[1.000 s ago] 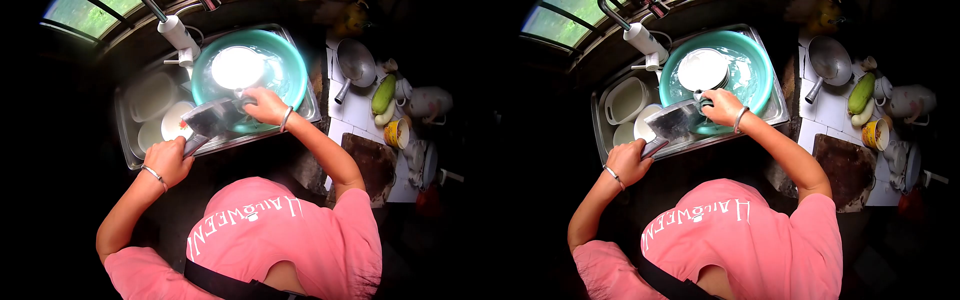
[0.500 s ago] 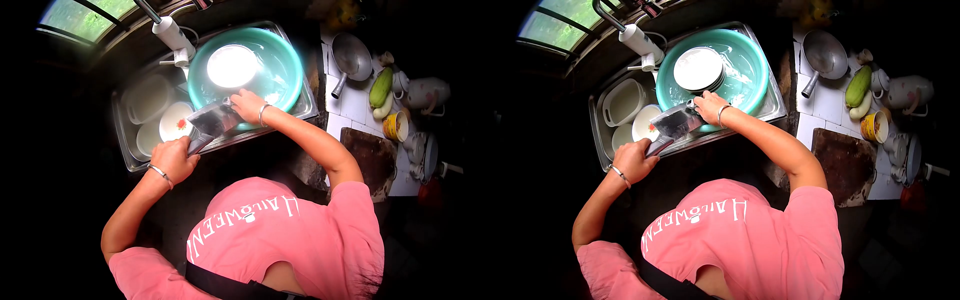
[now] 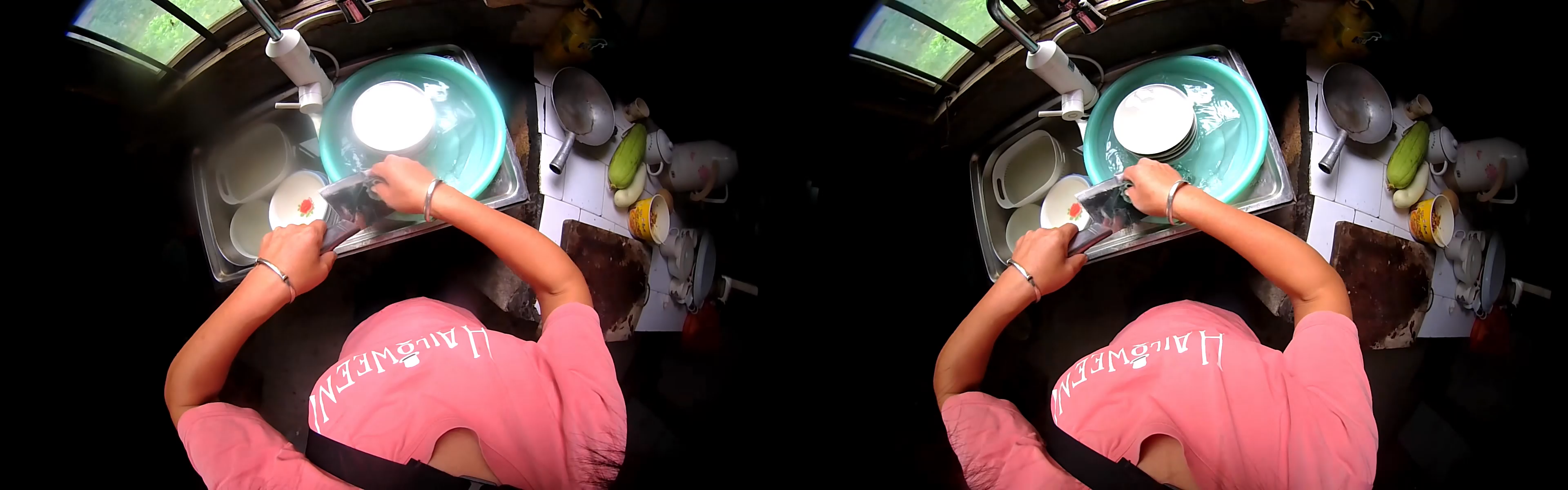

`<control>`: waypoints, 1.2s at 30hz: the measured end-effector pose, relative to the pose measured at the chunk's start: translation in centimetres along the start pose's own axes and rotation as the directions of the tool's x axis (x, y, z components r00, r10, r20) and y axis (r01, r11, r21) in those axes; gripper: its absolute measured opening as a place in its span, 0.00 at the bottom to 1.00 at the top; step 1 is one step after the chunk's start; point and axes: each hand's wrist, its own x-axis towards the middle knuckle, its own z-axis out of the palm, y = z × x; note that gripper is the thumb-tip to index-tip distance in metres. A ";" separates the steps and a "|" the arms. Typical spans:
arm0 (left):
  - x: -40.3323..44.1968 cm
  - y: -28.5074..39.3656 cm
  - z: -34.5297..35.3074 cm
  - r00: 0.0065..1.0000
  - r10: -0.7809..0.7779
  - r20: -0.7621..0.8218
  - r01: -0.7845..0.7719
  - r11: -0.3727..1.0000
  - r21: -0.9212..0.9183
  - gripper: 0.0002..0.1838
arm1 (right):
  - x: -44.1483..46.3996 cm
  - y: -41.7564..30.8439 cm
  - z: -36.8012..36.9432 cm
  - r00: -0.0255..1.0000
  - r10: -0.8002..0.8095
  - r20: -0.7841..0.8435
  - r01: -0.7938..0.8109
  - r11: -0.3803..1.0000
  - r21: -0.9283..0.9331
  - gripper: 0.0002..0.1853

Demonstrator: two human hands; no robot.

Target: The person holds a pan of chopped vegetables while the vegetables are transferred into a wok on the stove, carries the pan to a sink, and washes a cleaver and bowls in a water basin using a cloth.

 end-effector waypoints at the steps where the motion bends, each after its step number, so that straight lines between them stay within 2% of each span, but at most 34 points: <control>1: 0.1 0.0 0.2 1.000 0.018 -0.019 -0.018 1.000 0.002 0.14 | 0.1 -0.8 0.8 0.996 -0.078 -0.050 0.079 0.997 0.023 0.14; 2: 0.3 -0.1 0.5 0.999 0.037 -0.038 -0.037 0.999 0.005 0.13 | -0.1 -2.4 0.5 0.995 -0.084 -0.053 0.087 0.994 0.068 0.14; 3: 0.3 -0.1 0.6 0.997 0.057 -0.057 -0.057 0.998 0.009 0.13 | 0.5 -2.8 1.4 0.978 -0.146 -0.149 0.160 0.984 0.082 0.12; 5: 0.1 0.1 0.6 0.994 0.081 -0.077 -0.079 0.997 0.023 0.13 | 1.2 -3.8 1.7 0.966 -0.142 -0.218 0.170 0.978 0.117 0.12; 8: -0.7 0.4 0.4 0.993 0.086 -0.086 -0.083 0.996 0.038 0.12 | 3.5 -1.8 3.2 0.923 -0.176 -0.342 0.198 0.980 0.030 0.11; 11: -1.7 0.1 -0.2 0.994 0.059 -0.089 -0.057 0.998 0.032 0.12 | 3.8 0.5 3.0 0.965 -0.076 -0.252 0.080 0.997 0.006 0.12; 17: -4.5 -1.7 -1.0 0.996 0.016 -0.085 -0.019 0.999 -0.029 0.14 | 2.7 6.3 3.2 0.984 -0.059 -0.167 0.053 0.998 -0.040 0.14; 19: -5.6 -2.6 -1.5 0.996 -0.009 -0.087 0.000 0.995 -0.100 0.16 | 2.0 7.8 2.8 0.997 -0.021 -0.071 0.015 0.997 -0.082 0.13; 22: -6.9 -3.9 -2.5 0.992 -0.108 -0.057 0.087 0.952 -0.294 0.18 | 0.6 7.7 1.5 0.972 0.159 0.173 -0.117 0.966 -0.230 0.14; 23: -7.2 -4.6 -2.5 0.987 -0.158 -0.016 0.138 0.905 -0.402 0.17 | 0.4 7.7 1.6 0.956 0.210 0.204 -0.146 0.946 -0.290 0.15; 25: -7.2 -6.8 -1.2 0.985 -0.171 0.016 0.145 0.783 -0.605 0.16 | 0.2 7.5 2.2 0.915 0.315 0.253 -0.195 0.892 -0.407 0.17; 26: -7.0 -6.9 -0.7 0.981 -0.177 0.078 0.173 0.623 -0.763 0.14 | 0.5 7.6 2.6 0.897 0.351 0.269 -0.216 0.879 -0.426 0.19; 28: -6.8 -7.0 0.1 0.970 -0.149 0.194 0.223 0.216 -0.951 0.12 | 1.1 7.8 2.9 0.918 0.301 0.258 -0.206 0.918 -0.338 0.18; 29: -6.6 -7.0 0.6 0.963 -0.115 0.244 0.244 -0.009 -0.970 0.11 | 1.4 7.3 2.7 0.928 0.277 0.251 -0.200 0.935 -0.291 0.18; 31: -6.1 -6.4 1.8 0.971 -0.090 0.220 0.201 -0.179 -0.963 0.15 | 1.3 6.4 2.0 0.979 0.169 0.117 -0.163 0.985 -0.056 0.15; 33: -5.4 -5.6 3.1 0.968 -0.120 0.219 0.176 -0.299 -0.938 0.16 | 0.5 4.7 1.5 0.988 0.128 -0.091 -0.112 0.981 0.161 0.15; 34: -5.0 -5.3 3.9 0.971 -0.127 0.204 0.155 -0.318 -0.935 0.18 | 0.1 3.9 1.7 0.971 0.087 -0.220 -0.036 0.973 0.228 0.15; 36: -4.3 -4.5 5.0 0.970 -0.120 0.210 0.143 -0.415 -0.899 0.19 | -0.8 1.1 1.3 0.935 0.029 -0.353 0.062 0.968 0.244 0.15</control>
